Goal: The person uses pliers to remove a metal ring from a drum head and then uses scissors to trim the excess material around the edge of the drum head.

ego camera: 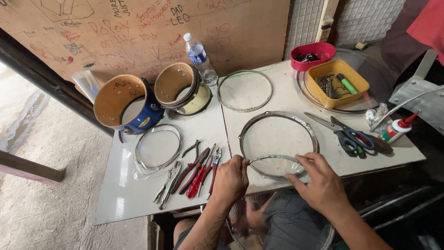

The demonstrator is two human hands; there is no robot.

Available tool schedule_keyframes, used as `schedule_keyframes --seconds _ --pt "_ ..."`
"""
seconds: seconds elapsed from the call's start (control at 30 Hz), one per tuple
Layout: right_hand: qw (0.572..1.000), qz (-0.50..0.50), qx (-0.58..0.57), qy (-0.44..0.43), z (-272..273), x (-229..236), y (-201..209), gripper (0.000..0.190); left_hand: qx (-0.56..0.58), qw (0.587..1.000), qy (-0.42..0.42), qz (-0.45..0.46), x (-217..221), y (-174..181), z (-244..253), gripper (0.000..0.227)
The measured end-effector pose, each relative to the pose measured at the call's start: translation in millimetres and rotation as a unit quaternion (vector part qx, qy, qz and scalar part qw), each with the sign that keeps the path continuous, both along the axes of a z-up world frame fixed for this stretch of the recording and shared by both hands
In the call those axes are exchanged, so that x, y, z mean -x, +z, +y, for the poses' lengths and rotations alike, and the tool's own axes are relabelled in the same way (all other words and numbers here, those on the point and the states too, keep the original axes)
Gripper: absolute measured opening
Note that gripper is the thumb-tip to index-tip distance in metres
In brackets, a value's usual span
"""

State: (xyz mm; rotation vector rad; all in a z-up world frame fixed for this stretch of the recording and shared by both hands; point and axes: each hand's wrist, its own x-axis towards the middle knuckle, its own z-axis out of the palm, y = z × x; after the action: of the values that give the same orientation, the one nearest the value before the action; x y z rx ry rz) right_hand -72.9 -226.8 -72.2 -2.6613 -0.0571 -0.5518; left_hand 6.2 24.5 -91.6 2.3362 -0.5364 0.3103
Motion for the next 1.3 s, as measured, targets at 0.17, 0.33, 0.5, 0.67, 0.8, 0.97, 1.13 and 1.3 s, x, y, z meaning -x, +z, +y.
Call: schedule_keyframes --seconds 0.17,0.33,0.5,0.67,0.8,0.97,1.13,1.3 --pt "0.981 -0.167 0.066 0.073 0.8 -26.3 -3.7 0.034 0.023 0.999 0.023 0.015 5.3 6.1 -1.0 0.032" --pt "0.981 -0.156 0.086 0.082 -14.5 -50.3 -29.4 0.018 0.052 0.997 0.024 0.043 7.2 0.6 -0.3 0.035" --pt "0.971 -0.129 0.076 0.184 -4.6 -37.6 22.4 0.078 0.004 0.999 0.037 0.007 12.2 5.6 -5.4 0.03" --pt "0.954 -0.191 0.128 0.192 3.1 -43.1 19.7 0.027 0.006 1.0 0.009 -0.026 13.2 6.9 -12.5 0.027" --pt "0.968 -0.139 0.12 0.171 6.4 -45.2 11.5 0.017 0.007 1.0 0.015 -0.021 13.0 7.2 -13.4 0.026" --pt "0.972 -0.076 -0.004 0.221 -6.4 -52.2 15.8 0.024 0.008 0.998 0.033 0.062 9.3 3.5 -11.8 0.029" --pt "0.96 0.271 0.051 0.046 -15.5 -23.4 41.1 0.087 0.036 0.986 0.08 0.143 4.0 -4.5 -2.2 0.03" --pt "0.995 0.077 -0.054 0.026 -47.4 -10.7 -13.8 0.048 0.147 0.951 0.123 0.242 11.8 18.6 -5.4 0.037"
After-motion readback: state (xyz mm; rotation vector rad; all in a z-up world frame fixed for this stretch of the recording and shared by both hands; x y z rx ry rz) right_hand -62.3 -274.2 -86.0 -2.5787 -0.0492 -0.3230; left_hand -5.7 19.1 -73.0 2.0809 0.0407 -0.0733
